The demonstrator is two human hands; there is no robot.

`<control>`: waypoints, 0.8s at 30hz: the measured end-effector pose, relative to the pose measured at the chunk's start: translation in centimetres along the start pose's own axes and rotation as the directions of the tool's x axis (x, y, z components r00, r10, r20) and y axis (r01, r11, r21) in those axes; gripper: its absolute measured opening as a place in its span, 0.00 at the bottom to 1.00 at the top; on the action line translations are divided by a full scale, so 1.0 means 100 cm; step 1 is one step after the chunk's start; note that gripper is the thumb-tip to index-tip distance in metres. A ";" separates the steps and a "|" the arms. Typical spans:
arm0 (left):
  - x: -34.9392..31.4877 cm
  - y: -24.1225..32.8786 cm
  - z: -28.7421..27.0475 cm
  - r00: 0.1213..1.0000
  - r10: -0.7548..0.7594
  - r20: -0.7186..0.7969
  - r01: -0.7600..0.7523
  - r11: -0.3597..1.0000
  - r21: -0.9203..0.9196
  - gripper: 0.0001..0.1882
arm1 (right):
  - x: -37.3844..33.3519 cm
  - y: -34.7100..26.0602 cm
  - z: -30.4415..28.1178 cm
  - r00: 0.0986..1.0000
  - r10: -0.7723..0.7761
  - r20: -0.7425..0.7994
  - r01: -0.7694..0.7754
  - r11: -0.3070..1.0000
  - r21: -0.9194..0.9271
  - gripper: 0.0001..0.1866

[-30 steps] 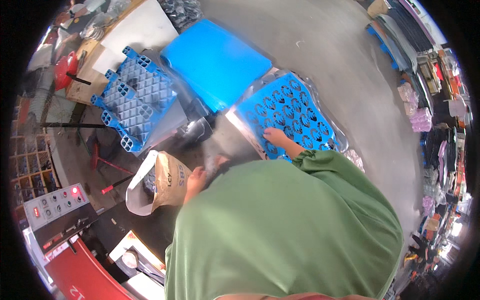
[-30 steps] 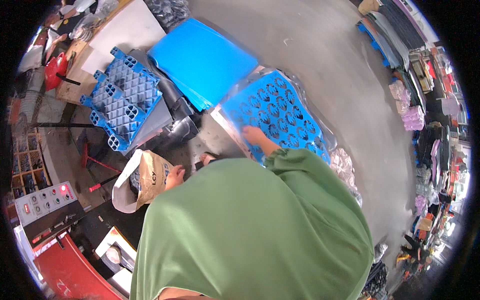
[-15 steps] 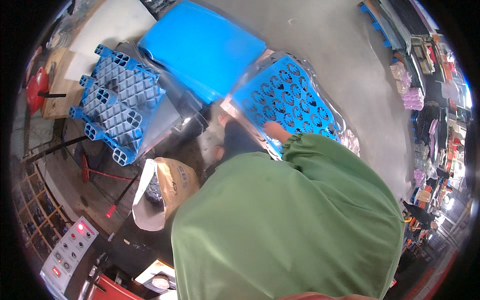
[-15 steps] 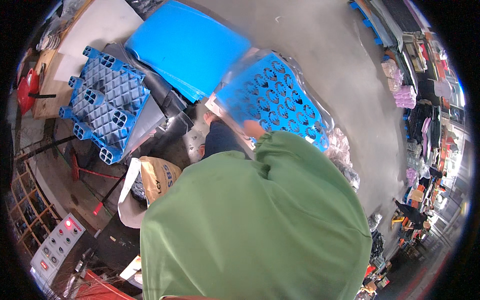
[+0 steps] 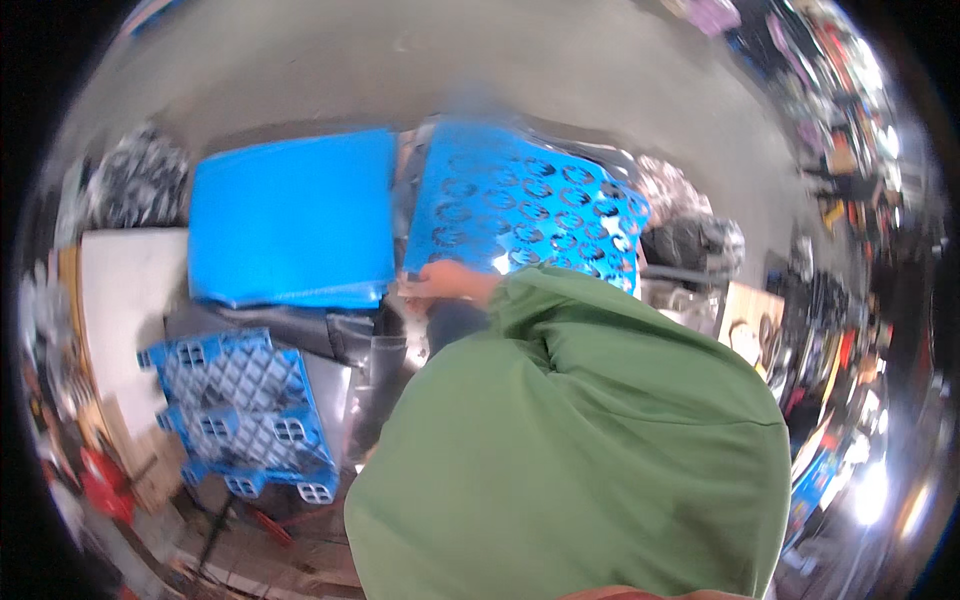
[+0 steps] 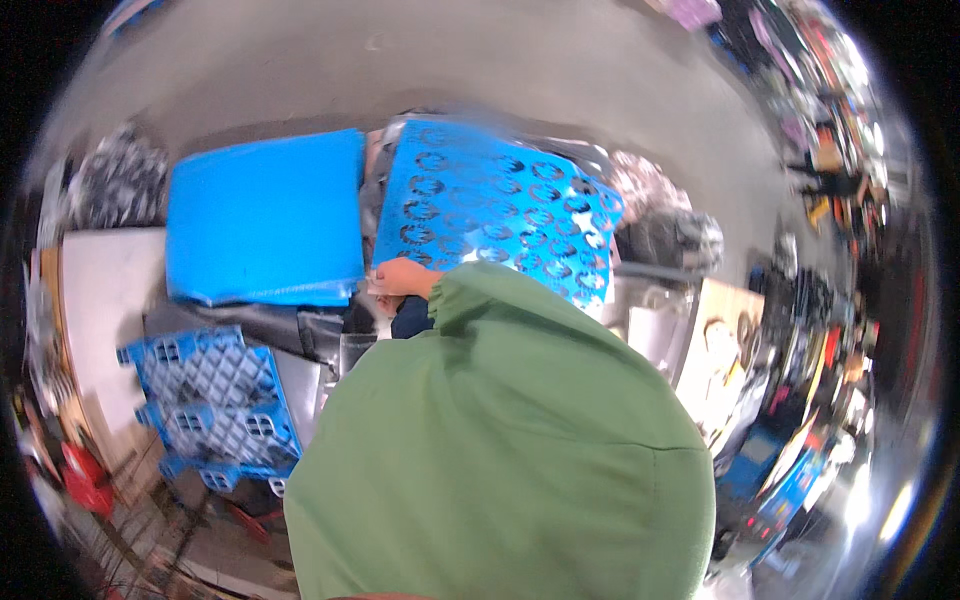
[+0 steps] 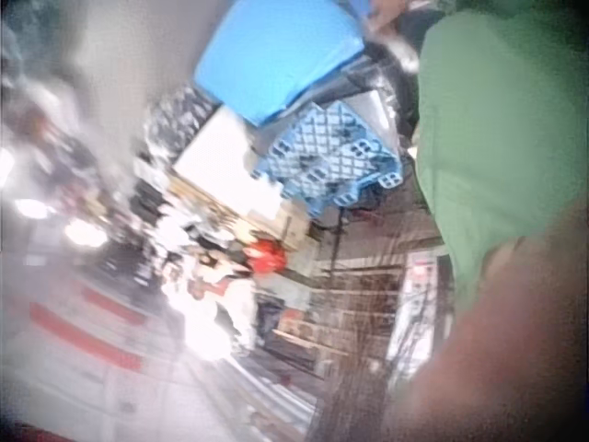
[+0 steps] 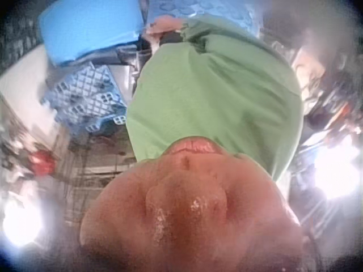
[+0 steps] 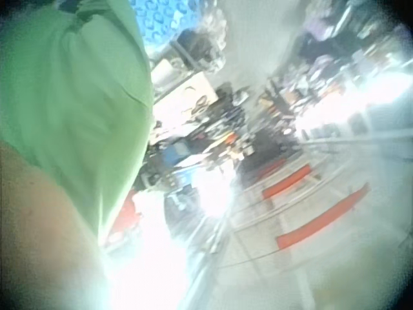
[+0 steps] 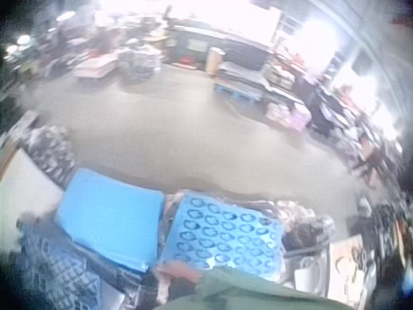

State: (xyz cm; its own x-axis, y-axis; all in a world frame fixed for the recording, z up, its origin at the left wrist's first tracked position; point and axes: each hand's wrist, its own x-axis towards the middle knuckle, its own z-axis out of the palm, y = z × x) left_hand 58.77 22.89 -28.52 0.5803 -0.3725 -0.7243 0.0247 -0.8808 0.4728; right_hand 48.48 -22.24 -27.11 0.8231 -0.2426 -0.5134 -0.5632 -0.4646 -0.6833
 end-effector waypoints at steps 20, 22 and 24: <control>-0.122 -0.052 0.060 0.989 0.015 -0.146 -0.037 0.988 -0.149 0.20 | -0.141 0.217 0.049 0.995 0.000 0.104 0.072 0.723 -0.687 0.12; -0.140 -0.088 0.070 0.996 -0.084 -0.012 0.085 0.992 0.090 0.20 | -0.100 0.170 0.046 0.975 0.139 -0.171 -0.175 0.961 -0.214 0.14; -0.173 -0.116 0.091 0.980 -0.174 -0.095 0.185 0.976 0.116 0.21 | -0.057 0.125 0.039 0.997 0.078 -0.025 -0.082 0.970 -0.227 0.15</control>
State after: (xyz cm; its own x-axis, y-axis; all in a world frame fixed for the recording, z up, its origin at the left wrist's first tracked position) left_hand 41.05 36.88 -26.06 0.6420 -0.1837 -0.7443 0.0370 -0.9623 0.2695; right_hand 36.47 -23.41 -34.77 0.7782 -0.2994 -0.5521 -0.5973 -0.6245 -0.5032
